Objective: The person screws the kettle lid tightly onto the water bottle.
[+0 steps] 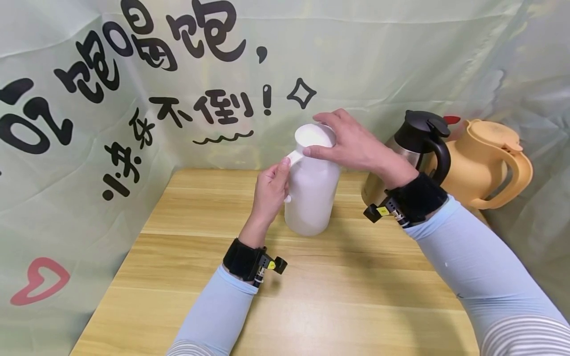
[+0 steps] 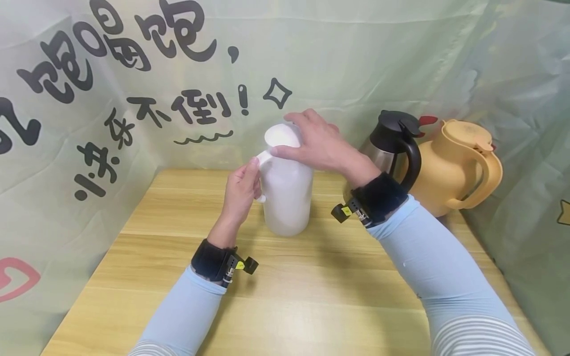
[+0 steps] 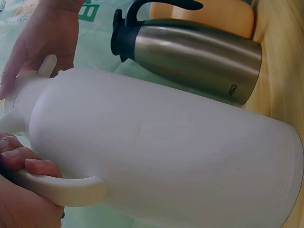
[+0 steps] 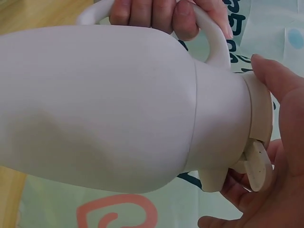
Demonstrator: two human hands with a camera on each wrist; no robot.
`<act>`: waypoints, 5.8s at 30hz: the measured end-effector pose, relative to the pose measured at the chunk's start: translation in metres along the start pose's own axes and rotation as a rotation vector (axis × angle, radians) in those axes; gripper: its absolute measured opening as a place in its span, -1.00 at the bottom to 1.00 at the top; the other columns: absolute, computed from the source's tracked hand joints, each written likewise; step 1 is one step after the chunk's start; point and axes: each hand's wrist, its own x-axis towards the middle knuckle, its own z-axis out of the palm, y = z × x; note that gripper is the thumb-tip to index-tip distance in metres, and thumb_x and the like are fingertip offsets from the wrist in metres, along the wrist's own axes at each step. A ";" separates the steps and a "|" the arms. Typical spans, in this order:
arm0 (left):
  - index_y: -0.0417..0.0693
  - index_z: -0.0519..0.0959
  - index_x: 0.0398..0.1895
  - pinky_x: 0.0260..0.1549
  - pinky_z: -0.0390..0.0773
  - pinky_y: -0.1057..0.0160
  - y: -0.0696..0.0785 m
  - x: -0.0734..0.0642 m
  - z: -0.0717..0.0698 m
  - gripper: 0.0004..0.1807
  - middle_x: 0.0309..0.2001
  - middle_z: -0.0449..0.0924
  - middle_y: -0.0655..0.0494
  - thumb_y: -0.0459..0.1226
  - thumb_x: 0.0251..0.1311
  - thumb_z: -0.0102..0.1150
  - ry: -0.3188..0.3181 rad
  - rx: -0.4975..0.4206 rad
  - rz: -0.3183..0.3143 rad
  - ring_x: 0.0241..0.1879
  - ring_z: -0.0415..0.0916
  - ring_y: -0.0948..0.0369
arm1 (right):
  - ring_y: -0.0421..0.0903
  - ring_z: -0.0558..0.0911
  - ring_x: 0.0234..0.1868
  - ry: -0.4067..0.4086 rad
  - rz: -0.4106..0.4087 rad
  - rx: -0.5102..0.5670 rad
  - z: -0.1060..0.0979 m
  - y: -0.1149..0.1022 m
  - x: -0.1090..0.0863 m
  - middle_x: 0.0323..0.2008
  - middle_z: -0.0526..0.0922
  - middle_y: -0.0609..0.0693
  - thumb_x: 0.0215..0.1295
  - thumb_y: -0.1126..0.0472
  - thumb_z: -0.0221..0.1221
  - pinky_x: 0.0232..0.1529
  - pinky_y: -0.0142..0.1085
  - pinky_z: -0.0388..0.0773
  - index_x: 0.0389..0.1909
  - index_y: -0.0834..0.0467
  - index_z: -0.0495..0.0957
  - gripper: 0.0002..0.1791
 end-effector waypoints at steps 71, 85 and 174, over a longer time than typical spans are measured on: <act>0.04 0.33 -0.65 -0.64 0.18 0.35 0.000 0.000 0.001 -0.45 -0.70 0.20 0.25 0.02 0.58 0.04 0.006 -0.023 -0.007 -0.68 0.18 0.27 | 0.19 0.35 0.46 -0.044 0.029 0.061 -0.002 -0.010 -0.001 0.56 0.27 0.19 0.37 -0.18 0.29 0.41 0.22 0.37 0.62 0.12 0.16 -0.06; 0.04 0.33 -0.65 -0.64 0.19 0.34 0.000 0.000 0.001 -0.45 -0.70 0.20 0.25 0.04 0.58 0.04 0.009 -0.014 -0.009 -0.67 0.18 0.26 | 0.18 0.36 0.41 -0.048 0.063 0.066 -0.004 -0.010 0.000 0.50 0.30 0.20 0.35 -0.25 0.29 0.39 0.20 0.39 0.61 0.10 0.18 -0.04; -0.05 0.38 -0.61 -0.61 0.22 0.37 0.016 -0.028 0.019 -0.47 -0.66 0.25 0.19 -0.07 0.62 0.03 -0.025 -0.099 -0.069 -0.66 0.19 0.26 | 0.08 0.43 0.43 -0.075 -0.030 0.105 -0.014 0.010 -0.008 0.46 0.47 0.08 0.23 -0.24 0.47 0.45 0.16 0.35 0.52 0.00 0.41 -0.10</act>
